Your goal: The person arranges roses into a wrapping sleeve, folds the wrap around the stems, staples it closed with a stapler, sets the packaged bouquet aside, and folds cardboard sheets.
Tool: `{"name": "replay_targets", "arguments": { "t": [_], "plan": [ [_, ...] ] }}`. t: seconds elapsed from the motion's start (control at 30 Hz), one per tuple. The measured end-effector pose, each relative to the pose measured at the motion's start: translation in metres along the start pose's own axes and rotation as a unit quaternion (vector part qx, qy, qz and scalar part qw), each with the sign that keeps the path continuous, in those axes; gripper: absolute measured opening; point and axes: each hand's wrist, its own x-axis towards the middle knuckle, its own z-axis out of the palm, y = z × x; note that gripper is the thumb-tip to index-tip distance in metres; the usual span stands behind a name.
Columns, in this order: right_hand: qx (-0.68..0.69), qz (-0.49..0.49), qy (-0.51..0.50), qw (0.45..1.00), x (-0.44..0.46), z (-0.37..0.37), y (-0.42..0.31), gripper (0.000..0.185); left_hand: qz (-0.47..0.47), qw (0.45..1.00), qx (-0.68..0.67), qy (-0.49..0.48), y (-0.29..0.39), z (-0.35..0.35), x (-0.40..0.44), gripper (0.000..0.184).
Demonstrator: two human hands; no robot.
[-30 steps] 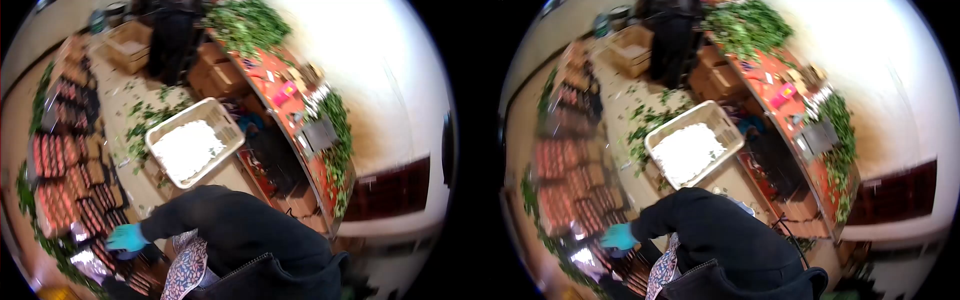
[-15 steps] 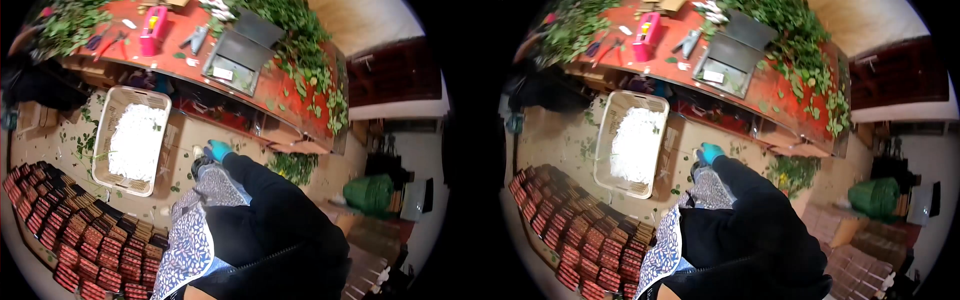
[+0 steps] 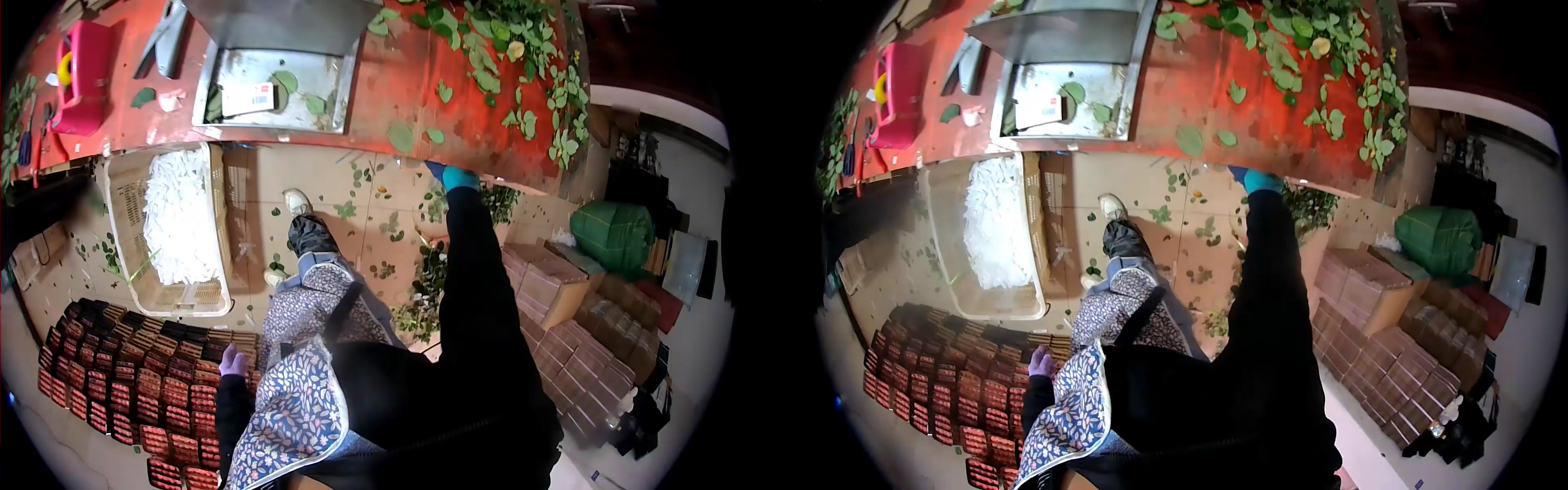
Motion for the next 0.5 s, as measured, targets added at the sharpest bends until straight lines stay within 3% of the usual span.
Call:
{"name": "replay_targets", "arguments": {
  "t": [0.03, 0.07, 0.1, 0.17, 0.23, 0.27, 0.3, 0.37, 0.4, 0.43, 0.47, 0.5],
  "plan": [
    [0.001, 0.007, -0.008, 1.000, -0.012, 0.012, 0.008, 0.058, 0.073, 0.995, 0.041, -0.048, -0.039, -0.021, 0.034, 0.051],
    [-0.097, -0.047, 0.123, 0.987, -0.030, 0.028, 0.017, 0.062, 0.106, 0.990, 0.059, -0.077, -0.064, -0.037, 0.057, 0.052],
    [-0.176, 0.005, 0.105, 0.979, -0.049, 0.030, 0.011, 0.066, 0.024, 0.997, 0.027, -0.065, 0.018, 0.014, -0.006, 0.050],
    [-0.257, 0.052, 0.082, 0.961, -0.077, 0.029, 0.003, 0.071, 0.023, 0.998, 0.034, -0.056, 0.020, 0.011, 0.002, 0.048],
    [-0.234, 0.004, 0.090, 0.968, -0.093, 0.031, 0.004, 0.058, 0.024, 0.996, 0.044, -0.069, 0.042, 0.024, -0.016, 0.047],
    [-0.234, 0.012, 0.073, 0.969, -0.093, 0.029, 0.006, 0.043, 0.025, 0.995, 0.057, -0.081, 0.050, 0.026, -0.024, 0.047],
    [-0.230, 0.012, 0.078, 0.970, -0.095, 0.025, 0.008, 0.043, 0.031, 0.995, 0.059, -0.079, 0.033, 0.014, -0.011, 0.047],
    [-0.146, -0.039, 0.136, 0.979, -0.107, 0.013, 0.009, 0.030, 0.121, 0.989, 0.044, -0.076, 0.001, -0.007, 0.017, 0.045],
    [-0.118, -0.074, 0.208, 0.968, -0.114, 0.015, 0.007, 0.028, 0.126, 0.986, 0.078, -0.072, 0.014, -0.007, 0.014, 0.044],
    [-0.121, -0.040, 0.185, 0.974, -0.127, 0.022, -0.002, 0.028, 0.185, 0.976, 0.088, -0.073, 0.020, -0.005, 0.017, 0.045],
    [-0.124, -0.006, 0.162, 0.979, -0.148, 0.035, -0.015, 0.028, 0.172, 0.979, 0.079, -0.076, 0.026, -0.001, 0.020, 0.046],
    [-0.001, -0.042, 0.185, 0.982, -0.174, 0.060, -0.033, 0.028, 0.161, 0.981, 0.070, -0.078, 0.057, 0.015, 0.011, 0.048]
  ]
}}
